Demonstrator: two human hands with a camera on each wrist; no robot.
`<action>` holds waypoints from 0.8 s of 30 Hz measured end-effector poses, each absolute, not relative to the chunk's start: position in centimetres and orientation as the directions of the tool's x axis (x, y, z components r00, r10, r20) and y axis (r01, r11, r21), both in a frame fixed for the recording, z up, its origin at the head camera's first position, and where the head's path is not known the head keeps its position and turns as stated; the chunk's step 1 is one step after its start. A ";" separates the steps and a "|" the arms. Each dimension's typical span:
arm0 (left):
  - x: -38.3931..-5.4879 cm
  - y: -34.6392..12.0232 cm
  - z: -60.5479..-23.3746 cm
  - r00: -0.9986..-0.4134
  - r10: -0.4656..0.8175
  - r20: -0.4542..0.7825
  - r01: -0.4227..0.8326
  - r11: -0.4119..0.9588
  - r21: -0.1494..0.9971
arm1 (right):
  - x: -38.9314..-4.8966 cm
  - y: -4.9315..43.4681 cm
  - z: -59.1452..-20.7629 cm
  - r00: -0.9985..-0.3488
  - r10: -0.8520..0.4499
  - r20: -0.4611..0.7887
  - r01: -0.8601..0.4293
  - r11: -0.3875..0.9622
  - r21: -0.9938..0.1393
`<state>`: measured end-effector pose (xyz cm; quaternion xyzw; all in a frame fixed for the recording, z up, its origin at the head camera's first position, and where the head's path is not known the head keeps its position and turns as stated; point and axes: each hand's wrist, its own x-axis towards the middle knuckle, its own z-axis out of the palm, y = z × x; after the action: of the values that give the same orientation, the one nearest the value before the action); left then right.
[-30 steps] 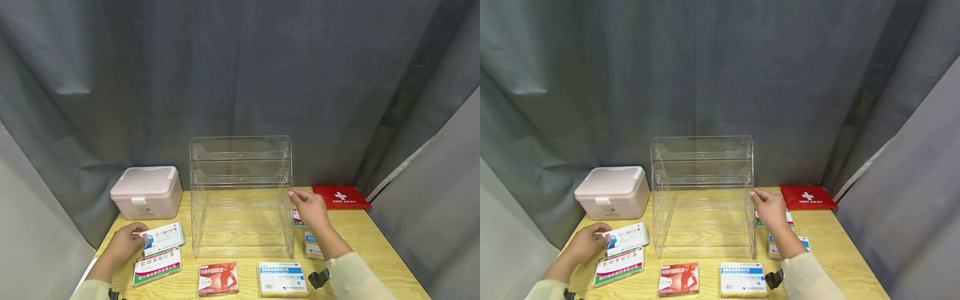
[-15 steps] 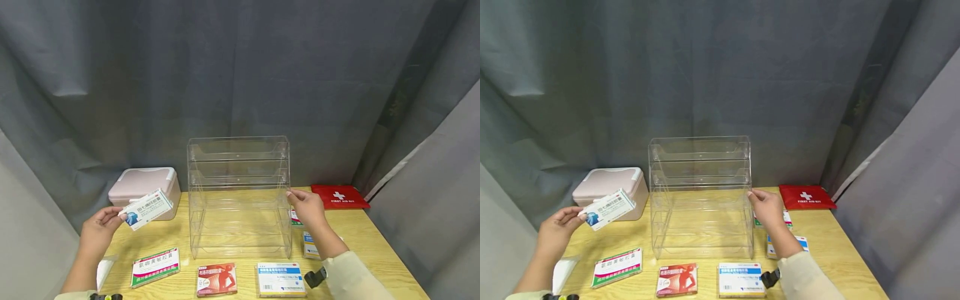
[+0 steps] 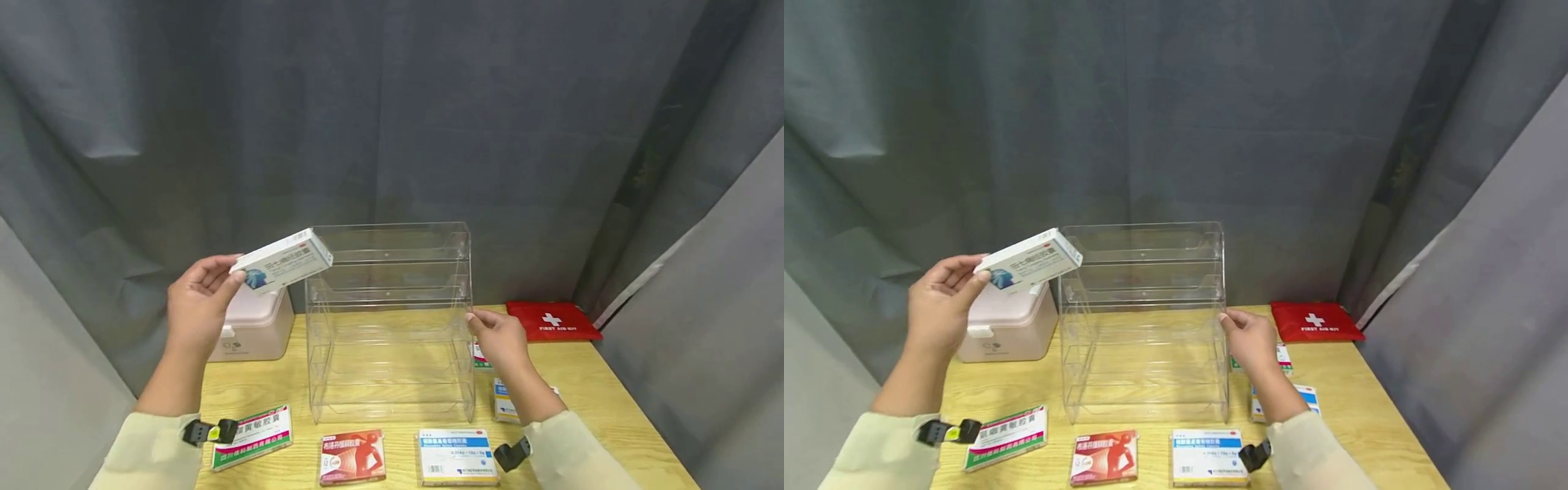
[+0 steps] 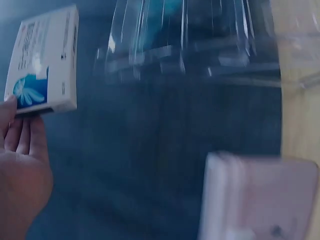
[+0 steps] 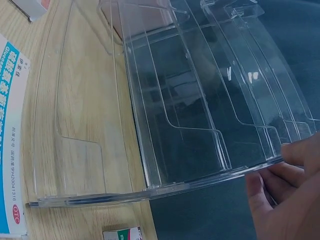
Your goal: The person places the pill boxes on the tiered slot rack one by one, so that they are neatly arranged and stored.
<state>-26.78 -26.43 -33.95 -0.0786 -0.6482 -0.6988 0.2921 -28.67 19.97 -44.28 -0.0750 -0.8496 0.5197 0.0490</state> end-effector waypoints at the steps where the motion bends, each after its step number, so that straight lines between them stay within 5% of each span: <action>1: -27.3 -25.3 -33.3 -0.812 -0.284 0.510 0.518 0.053 0.854 | -28.7 20.0 -44.3 -0.983 0.182 0.001 0.081 0.443 -0.893; 8: -30.4 -19.5 -30.3 -0.843 -0.152 0.517 0.445 0.345 0.827 | -28.4 19.7 -44.8 -0.979 0.200 0.028 0.066 0.447 -0.892; 24: -35.2 -13.4 -30.1 -0.831 -0.043 0.555 0.486 0.428 0.762 | -28.1 17.9 -45.5 -0.980 0.194 0.035 0.053 0.426 -0.903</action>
<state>-35.19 -13.43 -30.12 -0.1376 -0.8052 -0.5169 0.2560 -28.05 17.92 -45.54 -0.0734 -0.8418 0.5306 0.0668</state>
